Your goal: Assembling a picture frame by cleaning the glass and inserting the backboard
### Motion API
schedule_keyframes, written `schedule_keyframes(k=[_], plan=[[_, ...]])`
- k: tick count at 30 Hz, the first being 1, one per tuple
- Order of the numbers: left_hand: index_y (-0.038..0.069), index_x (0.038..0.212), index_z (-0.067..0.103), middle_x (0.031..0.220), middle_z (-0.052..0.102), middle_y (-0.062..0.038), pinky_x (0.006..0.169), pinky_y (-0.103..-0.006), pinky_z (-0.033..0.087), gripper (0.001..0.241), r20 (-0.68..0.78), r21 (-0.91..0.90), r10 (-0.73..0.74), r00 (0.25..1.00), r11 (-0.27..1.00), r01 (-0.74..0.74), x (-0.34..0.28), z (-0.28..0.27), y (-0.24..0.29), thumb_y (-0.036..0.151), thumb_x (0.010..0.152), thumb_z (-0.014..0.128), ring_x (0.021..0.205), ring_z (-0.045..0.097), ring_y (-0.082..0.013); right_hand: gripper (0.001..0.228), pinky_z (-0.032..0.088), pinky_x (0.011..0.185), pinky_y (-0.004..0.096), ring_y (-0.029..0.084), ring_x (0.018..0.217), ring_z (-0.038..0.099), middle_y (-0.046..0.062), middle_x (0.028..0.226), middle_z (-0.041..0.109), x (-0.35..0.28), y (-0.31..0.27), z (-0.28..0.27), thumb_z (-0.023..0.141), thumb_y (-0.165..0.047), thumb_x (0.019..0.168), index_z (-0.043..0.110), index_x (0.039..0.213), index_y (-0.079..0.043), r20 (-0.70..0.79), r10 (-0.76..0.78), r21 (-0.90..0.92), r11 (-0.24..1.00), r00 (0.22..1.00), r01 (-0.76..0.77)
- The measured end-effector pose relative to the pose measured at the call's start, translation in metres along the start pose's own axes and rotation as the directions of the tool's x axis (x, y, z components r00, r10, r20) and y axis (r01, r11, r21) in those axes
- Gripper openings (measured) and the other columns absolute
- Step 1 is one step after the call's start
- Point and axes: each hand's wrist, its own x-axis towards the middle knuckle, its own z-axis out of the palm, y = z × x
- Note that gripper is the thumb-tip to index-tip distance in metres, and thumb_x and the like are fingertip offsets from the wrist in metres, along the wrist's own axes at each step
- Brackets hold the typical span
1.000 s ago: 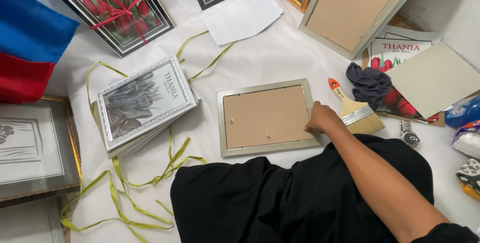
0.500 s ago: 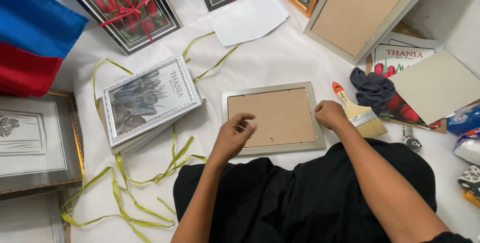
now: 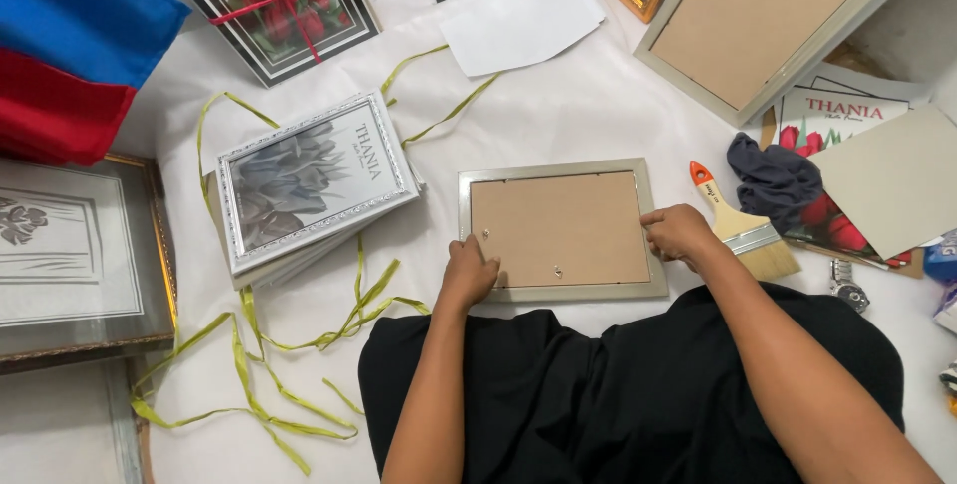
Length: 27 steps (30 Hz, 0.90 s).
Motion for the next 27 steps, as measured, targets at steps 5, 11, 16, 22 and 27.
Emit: schedule_keyframes(k=[5,11,16,22,27], plan=[[-0.010,0.150,0.040,0.140,0.045,-0.034,0.107,-0.0608,0.045,0.067,-0.082,-0.078,-0.054,0.995,0.996,0.047,-0.017,-0.020,0.013,0.017,0.092,0.060,0.131,0.051,-0.0561,0.053,0.058,0.056,0.037,0.021,0.065,0.067,0.022,0.088,0.068,-0.027,-0.025,-0.005,0.054,0.004,0.078,0.063,0.130,0.012,0.042,0.051,0.107,0.993,0.998,-0.055],[-0.007,0.149,0.046,0.138,0.047,-0.029,0.106,-0.0570,0.047,0.064,-0.080,-0.127,-0.069,0.994,0.990,0.058,-0.004,-0.008,0.005,0.017,0.091,0.062,0.131,0.054,-0.0511,0.046,0.058,0.057,0.033,0.020,0.066,0.066,0.024,0.087,0.070,-0.028,-0.022,-0.004,0.061,0.006,0.081,0.066,0.126,0.012,0.057,0.009,0.085,0.996,0.998,-0.013],[-0.008,0.151,0.042,0.145,0.042,-0.030,0.110,-0.0591,0.044,0.071,-0.043,-0.194,-0.082,0.996,0.978,0.072,-0.007,-0.012,0.013,0.017,0.089,0.065,0.136,0.047,-0.0529,0.042,0.058,0.063,0.034,0.024,0.074,0.068,0.027,0.093,0.072,-0.022,-0.021,-0.005,0.061,0.005,0.085,0.067,0.126,0.011,0.067,-0.008,0.057,0.998,0.998,0.004],[-0.007,0.153,0.040,0.149,0.039,-0.030,0.112,-0.0610,0.042,0.074,0.014,-0.212,-0.065,0.998,0.975,0.067,-0.008,-0.014,0.009,0.019,0.089,0.066,0.139,0.044,-0.0525,0.044,0.057,0.066,0.032,0.024,0.079,0.067,0.025,0.093,0.071,-0.035,-0.032,-0.007,0.054,0.009,0.082,0.069,0.123,0.011,0.090,-0.019,0.055,0.998,0.996,0.014],[-0.005,0.153,0.041,0.148,0.041,-0.026,0.111,-0.0611,0.042,0.075,0.041,-0.162,-0.035,0.999,0.986,0.041,0.002,-0.008,-0.003,0.021,0.088,0.067,0.140,0.044,-0.0504,0.045,0.057,0.065,0.032,0.024,0.080,0.067,0.025,0.093,0.071,-0.028,-0.026,-0.004,0.052,0.010,0.080,0.070,0.122,0.010,0.089,-0.028,0.041,0.999,0.996,0.025]])
